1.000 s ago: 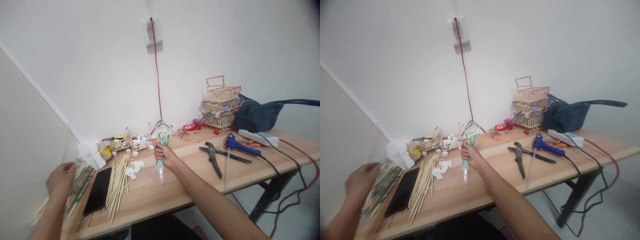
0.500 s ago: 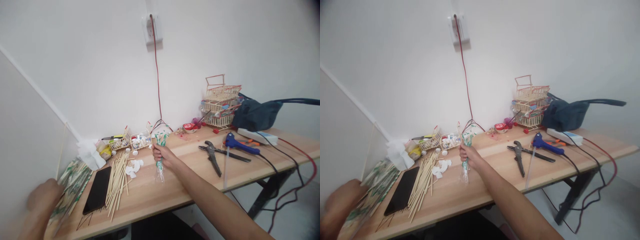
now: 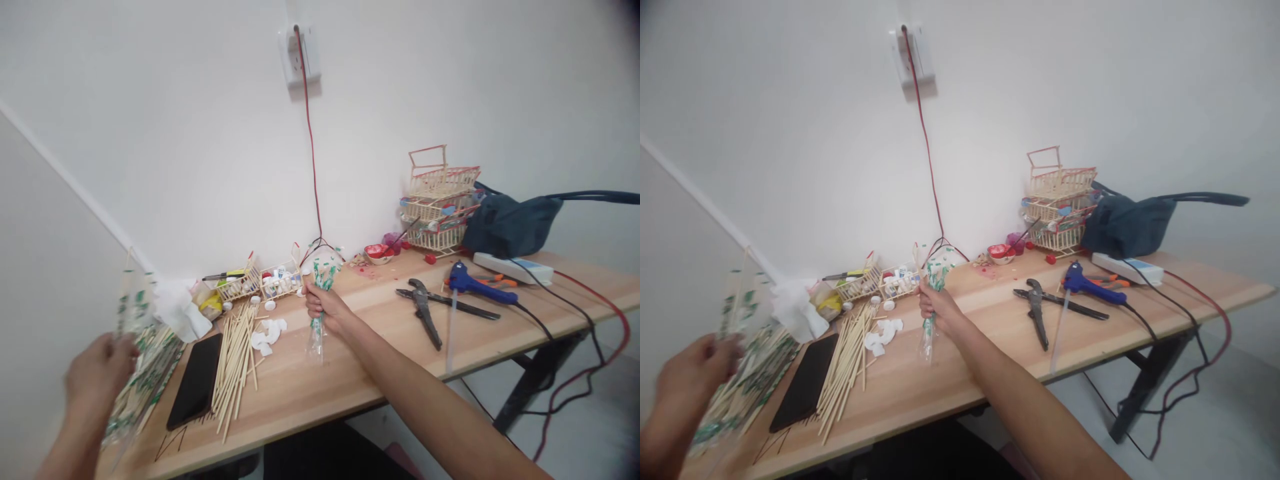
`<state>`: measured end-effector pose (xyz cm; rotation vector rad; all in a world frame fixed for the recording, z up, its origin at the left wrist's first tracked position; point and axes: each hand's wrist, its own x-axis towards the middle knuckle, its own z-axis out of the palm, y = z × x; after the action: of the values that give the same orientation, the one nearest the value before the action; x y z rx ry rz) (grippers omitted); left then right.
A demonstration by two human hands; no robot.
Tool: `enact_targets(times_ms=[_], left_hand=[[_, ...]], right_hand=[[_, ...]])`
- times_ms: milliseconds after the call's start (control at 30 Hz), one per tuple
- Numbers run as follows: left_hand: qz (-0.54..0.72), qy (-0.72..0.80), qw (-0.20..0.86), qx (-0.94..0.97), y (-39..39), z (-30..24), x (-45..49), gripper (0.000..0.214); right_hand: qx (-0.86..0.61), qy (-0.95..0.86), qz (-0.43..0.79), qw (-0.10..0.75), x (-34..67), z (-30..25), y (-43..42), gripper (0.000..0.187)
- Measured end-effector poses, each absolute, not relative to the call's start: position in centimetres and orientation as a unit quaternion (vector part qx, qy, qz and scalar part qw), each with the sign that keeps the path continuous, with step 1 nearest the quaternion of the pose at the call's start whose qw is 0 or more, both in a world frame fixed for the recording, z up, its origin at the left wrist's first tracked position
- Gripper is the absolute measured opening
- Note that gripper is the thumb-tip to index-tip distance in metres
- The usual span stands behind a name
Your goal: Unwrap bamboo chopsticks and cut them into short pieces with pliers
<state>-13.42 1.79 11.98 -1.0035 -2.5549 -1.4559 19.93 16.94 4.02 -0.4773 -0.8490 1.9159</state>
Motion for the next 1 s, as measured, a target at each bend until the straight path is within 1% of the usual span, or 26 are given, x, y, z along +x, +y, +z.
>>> enact_targets(times_ms=[33, 67, 133, 200, 267, 433, 567, 700, 933, 1000], left_hand=[[-0.489, -0.792, -0.031, -0.365, 2.3, 11.2, -11.1, 0.020], [-0.519, -0.744, -0.114, -0.405, 2.8, 10.2, -8.7, 0.022], [-0.562, -0.657, -0.259, -0.431, 3.7, 7.6, -3.7, 0.035], [-0.555, -0.622, -0.337, -0.438, 4.4, 5.2, 1.0, 0.039], [-0.563, -0.597, -0.383, -0.424, 4.8, 3.5, 4.8, 0.039], [-0.593, -0.546, -0.433, -0.405, 5.5, 1.9, 9.7, 0.037], [-0.563, -0.537, -0.467, -0.421, 5.2, 1.2, 10.2, 0.038], [-0.520, -0.558, -0.462, -0.453, 4.3, 0.6, 9.5, 0.042], [-0.556, -0.549, -0.443, -0.440, 3.7, 0.0, 9.4, 0.041], [-0.566, -0.552, -0.428, -0.438, 3.6, 0.0, 9.5, 0.041]], right_hand=[[-0.195, -0.343, 0.778, 0.488, 20.0, 4.0, 17.0, 0.033], [-0.195, -0.337, 0.774, 0.499, 20.0, 4.0, 17.0, 0.032], [-0.187, -0.330, 0.771, 0.511, 20.1, 4.1, 17.1, 0.032], [-0.178, -0.335, 0.770, 0.514, 20.2, 4.1, 17.1, 0.034], [-0.181, -0.345, 0.765, 0.512, 20.2, 4.2, 17.0, 0.036], [-0.206, -0.373, 0.738, 0.522, 19.8, 4.1, 16.8, 0.041], [-0.247, -0.381, 0.695, 0.557, 19.8, 3.6, 17.4, 0.047], [-0.271, -0.352, 0.664, 0.602, 19.8, 3.4, 17.9, 0.045], [-0.293, -0.299, 0.623, 0.661, 19.7, 3.1, 18.4, 0.042], [-0.283, -0.299, 0.627, 0.661, 19.7, 3.1, 18.5, 0.042]])
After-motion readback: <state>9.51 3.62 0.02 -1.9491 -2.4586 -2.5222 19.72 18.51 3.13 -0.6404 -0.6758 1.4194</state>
